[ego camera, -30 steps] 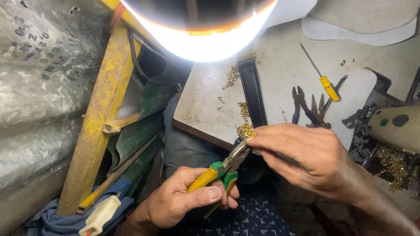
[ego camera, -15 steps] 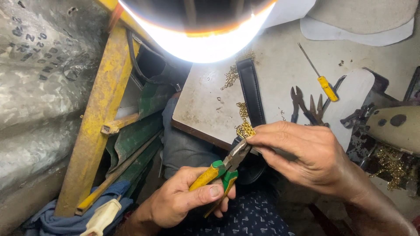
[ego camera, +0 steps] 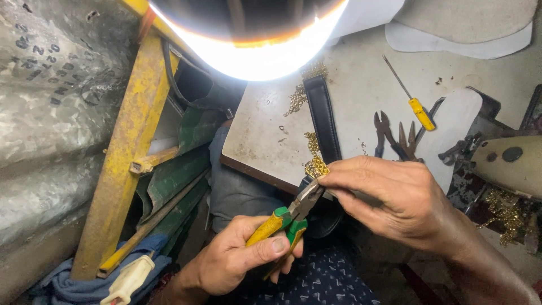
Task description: Attaching decorative gold links to a leather belt using pliers at a repair workbench.
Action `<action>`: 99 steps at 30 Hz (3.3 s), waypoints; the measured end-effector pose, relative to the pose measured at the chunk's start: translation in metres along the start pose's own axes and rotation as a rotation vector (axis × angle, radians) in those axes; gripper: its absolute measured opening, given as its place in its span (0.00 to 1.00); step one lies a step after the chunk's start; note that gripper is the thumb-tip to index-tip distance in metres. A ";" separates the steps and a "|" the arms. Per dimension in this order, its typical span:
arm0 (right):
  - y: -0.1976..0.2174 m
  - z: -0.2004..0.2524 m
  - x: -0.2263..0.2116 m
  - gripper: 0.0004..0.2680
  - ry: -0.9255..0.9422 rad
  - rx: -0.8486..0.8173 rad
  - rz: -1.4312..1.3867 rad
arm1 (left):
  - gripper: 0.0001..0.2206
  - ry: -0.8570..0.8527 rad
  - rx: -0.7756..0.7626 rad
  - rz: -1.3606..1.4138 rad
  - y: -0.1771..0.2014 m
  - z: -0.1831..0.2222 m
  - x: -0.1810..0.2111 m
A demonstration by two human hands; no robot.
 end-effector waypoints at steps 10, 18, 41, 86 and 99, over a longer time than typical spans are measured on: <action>-0.001 0.000 0.002 0.07 0.010 0.015 0.018 | 0.16 0.017 0.014 0.027 -0.001 -0.001 0.002; -0.005 -0.002 0.003 0.05 -0.105 0.091 -0.096 | 0.18 0.005 0.001 0.068 0.001 -0.002 -0.003; -0.010 0.021 -0.019 0.16 -0.677 0.578 -0.761 | 0.12 -1.013 1.166 -1.421 0.003 -0.072 -0.020; -0.031 0.015 -0.052 0.09 -0.781 0.303 -0.188 | 0.06 -0.759 0.508 0.063 -0.020 -0.039 0.017; -0.002 -0.039 -0.068 0.04 -0.937 0.135 -0.189 | 0.06 -0.830 0.485 -0.061 -0.015 -0.031 0.064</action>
Point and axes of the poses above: each hand's wrist, its own z-axis away from the middle knuckle, its own y-axis out of the back of the hand, x = y × z, the point moved 1 cm from there along -z, towards the middle knuckle, and after that the axes turned 11 degrees about x, right-handed, at the moved point
